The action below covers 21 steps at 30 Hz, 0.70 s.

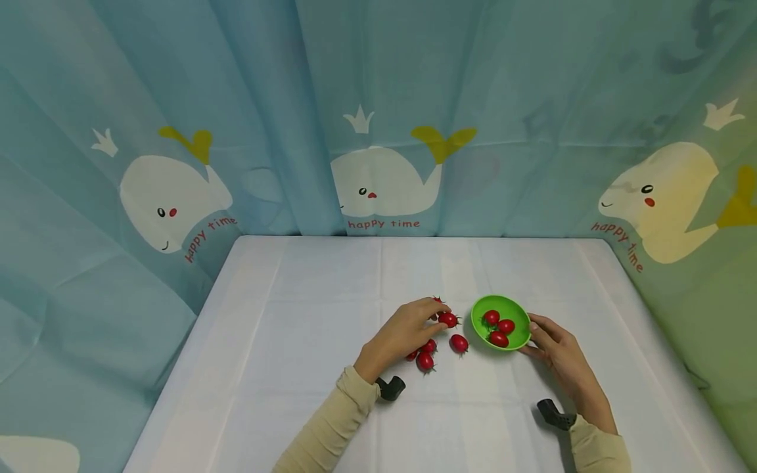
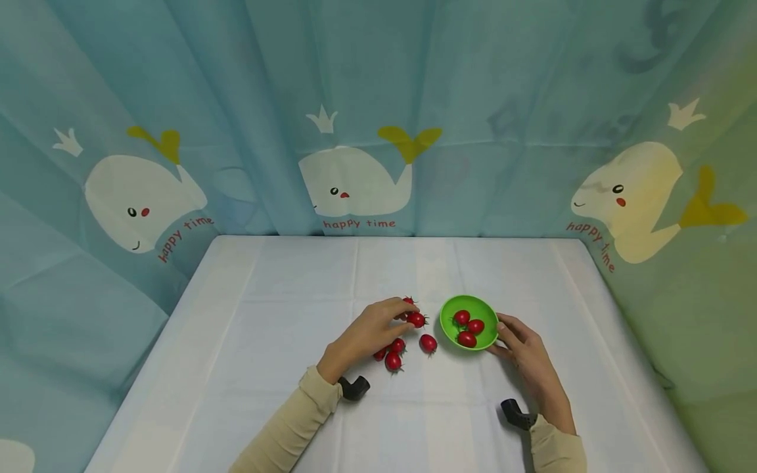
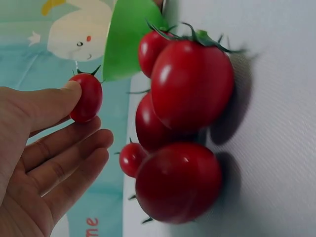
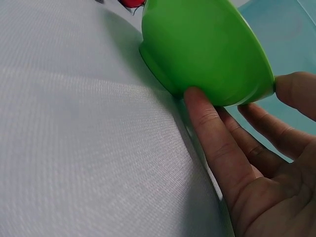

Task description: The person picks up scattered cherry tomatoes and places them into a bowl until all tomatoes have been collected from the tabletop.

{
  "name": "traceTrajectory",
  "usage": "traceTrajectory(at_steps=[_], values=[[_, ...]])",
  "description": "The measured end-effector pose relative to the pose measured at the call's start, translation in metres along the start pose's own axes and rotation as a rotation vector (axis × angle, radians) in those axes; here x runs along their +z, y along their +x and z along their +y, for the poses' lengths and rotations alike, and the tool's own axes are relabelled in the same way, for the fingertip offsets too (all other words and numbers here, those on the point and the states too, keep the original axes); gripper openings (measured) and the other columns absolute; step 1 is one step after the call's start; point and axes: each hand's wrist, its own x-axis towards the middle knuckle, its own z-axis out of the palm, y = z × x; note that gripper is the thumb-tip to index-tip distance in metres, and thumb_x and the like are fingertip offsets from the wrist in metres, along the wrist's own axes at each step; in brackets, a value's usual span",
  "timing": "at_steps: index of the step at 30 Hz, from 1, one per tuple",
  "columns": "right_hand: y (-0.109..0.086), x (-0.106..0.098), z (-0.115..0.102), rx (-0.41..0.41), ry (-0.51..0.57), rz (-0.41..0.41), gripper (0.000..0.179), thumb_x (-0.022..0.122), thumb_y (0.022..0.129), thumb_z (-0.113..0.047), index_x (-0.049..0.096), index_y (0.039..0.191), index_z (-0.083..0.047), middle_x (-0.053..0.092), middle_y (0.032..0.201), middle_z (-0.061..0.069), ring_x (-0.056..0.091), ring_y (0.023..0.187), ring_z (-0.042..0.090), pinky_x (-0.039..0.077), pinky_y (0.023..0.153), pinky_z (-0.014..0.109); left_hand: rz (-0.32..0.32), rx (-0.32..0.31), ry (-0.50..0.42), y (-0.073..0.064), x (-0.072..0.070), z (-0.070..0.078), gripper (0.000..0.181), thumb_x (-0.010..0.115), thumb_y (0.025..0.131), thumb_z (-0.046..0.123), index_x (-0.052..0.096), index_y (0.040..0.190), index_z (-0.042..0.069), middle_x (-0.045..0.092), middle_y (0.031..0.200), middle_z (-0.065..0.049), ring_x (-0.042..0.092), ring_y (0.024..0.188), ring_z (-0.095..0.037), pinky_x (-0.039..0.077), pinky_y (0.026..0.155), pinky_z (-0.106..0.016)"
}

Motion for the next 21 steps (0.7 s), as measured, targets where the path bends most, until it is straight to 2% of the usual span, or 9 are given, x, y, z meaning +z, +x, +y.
traceTrajectory(at_steps=[5, 13, 21], values=[[-0.001, -0.001, 0.002, -0.004, 0.002, -0.006, 0.067, 0.052, 0.11, -0.035, 0.033, 0.155, 0.011, 0.056, 0.124, -0.023, 0.067, 0.107, -0.007, 0.062, 0.087, 0.023, -0.007, 0.024, 0.013, 0.004, 0.0, 0.006, 0.03, 0.067, 0.104, 0.028, 0.068, 0.132, 0.018, 0.07, 0.119, 0.005, 0.067, 0.107, -0.013, 0.055, 0.095, -0.021], [-0.001, 0.0, 0.003, 0.0, 0.014, -0.003, 0.064, 0.053, 0.11, -0.034, 0.036, 0.154, 0.01, 0.058, 0.123, -0.022, 0.068, 0.106, -0.006, 0.062, 0.087, 0.023, -0.004, 0.052, 0.002, 0.01, 0.001, 0.016, 0.031, 0.066, 0.104, 0.029, 0.067, 0.133, 0.018, 0.071, 0.12, 0.006, 0.067, 0.106, -0.011, 0.054, 0.094, -0.018], [0.0, 0.0, 0.0, 0.016, -0.01, 0.006, 0.069, 0.053, 0.11, -0.037, 0.033, 0.156, 0.01, 0.054, 0.125, -0.021, 0.066, 0.107, -0.008, 0.061, 0.088, 0.022, 0.002, 0.103, 0.005, 0.019, 0.005, 0.026, 0.03, 0.066, 0.104, 0.027, 0.068, 0.132, 0.016, 0.071, 0.118, 0.005, 0.066, 0.106, -0.009, 0.053, 0.093, -0.015]])
